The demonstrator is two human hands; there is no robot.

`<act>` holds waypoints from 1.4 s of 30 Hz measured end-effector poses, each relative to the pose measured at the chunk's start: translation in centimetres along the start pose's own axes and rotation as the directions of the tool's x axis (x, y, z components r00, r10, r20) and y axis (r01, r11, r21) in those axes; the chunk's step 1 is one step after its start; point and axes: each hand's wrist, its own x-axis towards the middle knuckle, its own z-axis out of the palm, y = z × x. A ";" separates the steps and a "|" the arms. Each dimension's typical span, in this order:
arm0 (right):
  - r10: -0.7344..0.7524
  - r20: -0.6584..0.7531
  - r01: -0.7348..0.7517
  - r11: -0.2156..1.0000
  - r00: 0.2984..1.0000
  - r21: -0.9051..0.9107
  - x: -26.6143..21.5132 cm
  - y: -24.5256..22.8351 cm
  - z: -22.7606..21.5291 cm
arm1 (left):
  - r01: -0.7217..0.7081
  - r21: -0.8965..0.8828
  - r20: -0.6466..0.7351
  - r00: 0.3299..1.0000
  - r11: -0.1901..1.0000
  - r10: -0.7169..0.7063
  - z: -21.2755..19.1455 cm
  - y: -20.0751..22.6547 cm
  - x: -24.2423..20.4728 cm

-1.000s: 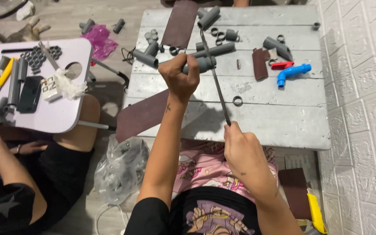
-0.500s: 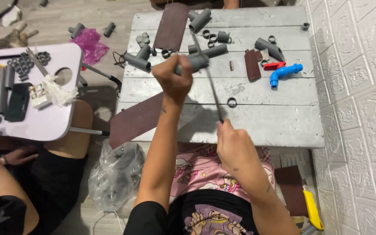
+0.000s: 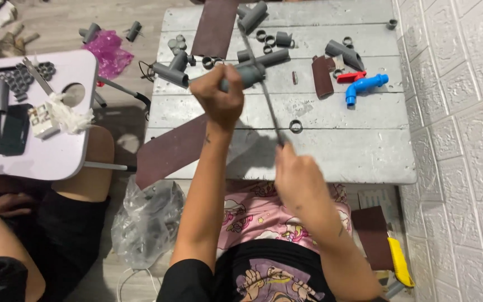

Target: Assembling a structure from PVC pipes by sanding the ends and fitting them into connectors.

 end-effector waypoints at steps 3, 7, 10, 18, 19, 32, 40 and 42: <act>0.077 0.013 -0.077 0.997 0.997 0.026 1.2 0.6 -0.2 | -0.034 -0.008 0.156 0.987 0.999 0.035 0.4 0.3 -2.2; 0.080 0.043 -0.079 0.997 0.996 -0.023 0.6 -0.4 0.3 | -0.029 -0.030 0.076 0.997 0.999 0.031 0.5 0.0 0.2; 0.095 0.042 -0.095 0.995 0.995 0.005 1.1 0.0 -0.5 | -0.026 -0.010 0.097 0.995 1.000 0.026 0.6 0.3 -1.3; 0.080 0.009 -0.081 0.991 0.997 0.108 -0.2 0.0 -0.5 | -0.052 0.040 0.046 0.998 0.998 0.050 0.5 0.2 1.7; 0.087 0.014 -0.088 0.991 0.996 0.104 0.9 0.4 -0.6 | -0.092 0.020 0.112 0.990 0.996 0.090 0.6 1.0 1.6; 0.001 0.024 -0.006 0.980 1.000 0.199 2.5 2.2 -0.5 | -0.236 -0.021 0.208 0.949 0.972 0.235 3.1 -1.6 2.4; 0.242 0.232 -0.275 0.954 0.942 0.121 -7.2 4.5 -3.7 | -0.025 0.020 0.040 0.999 0.999 0.024 2.0 -4.0 5.2; 0.309 0.188 -0.325 0.944 0.933 0.062 -6.6 5.8 -4.1 | 0.050 -0.005 0.034 0.998 0.999 -0.050 1.7 -3.3 5.6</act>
